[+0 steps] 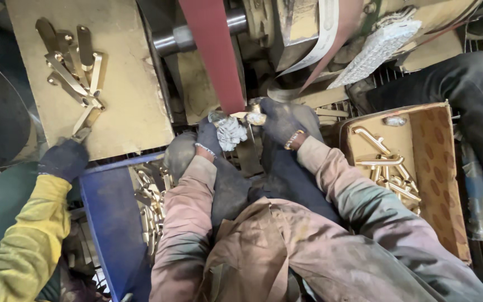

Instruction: The person sits on the floor and uses a belt sander to polish small brass-colored metal parts. They pick up each part from a blue bin, press it against the moving belt, wipe it with a cloth, and place it into a cardboard box.

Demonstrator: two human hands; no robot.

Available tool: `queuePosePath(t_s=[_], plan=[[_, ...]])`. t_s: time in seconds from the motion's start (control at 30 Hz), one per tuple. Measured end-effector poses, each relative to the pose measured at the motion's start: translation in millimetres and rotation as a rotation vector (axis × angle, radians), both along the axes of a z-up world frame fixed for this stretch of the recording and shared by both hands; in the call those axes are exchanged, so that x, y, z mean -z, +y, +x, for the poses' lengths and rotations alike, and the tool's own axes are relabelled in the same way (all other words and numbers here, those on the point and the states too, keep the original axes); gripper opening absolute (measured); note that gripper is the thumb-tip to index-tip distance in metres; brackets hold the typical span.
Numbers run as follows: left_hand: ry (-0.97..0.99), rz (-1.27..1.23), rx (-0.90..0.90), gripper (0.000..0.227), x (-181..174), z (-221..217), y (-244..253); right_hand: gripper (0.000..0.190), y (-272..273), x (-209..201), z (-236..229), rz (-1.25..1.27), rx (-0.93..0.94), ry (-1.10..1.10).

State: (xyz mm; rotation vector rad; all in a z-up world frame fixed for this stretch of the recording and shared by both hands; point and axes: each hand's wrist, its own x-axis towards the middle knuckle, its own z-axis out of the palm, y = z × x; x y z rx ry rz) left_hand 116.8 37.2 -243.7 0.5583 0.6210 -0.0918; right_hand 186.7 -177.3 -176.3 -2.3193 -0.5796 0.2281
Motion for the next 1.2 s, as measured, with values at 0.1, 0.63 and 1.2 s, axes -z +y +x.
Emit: queuePosePath(t_s=[0.1, 0.63, 1.2], plan=[[-0.059, -0.008, 0.065, 0.012, -3, 0, -12, 0.026, -23, -12, -5, 0.105, -0.035, -0.108], [-0.050, 0.080, 0.019, 0.014, 9, 2, 3, 0.023, 13, -16, 1, 0.262, -0.001, 0.257], [-0.106, 0.201, 0.045, 0.019, 21, 7, -14, 0.028, -9, -27, 0, 0.334, 0.024, 0.195]])
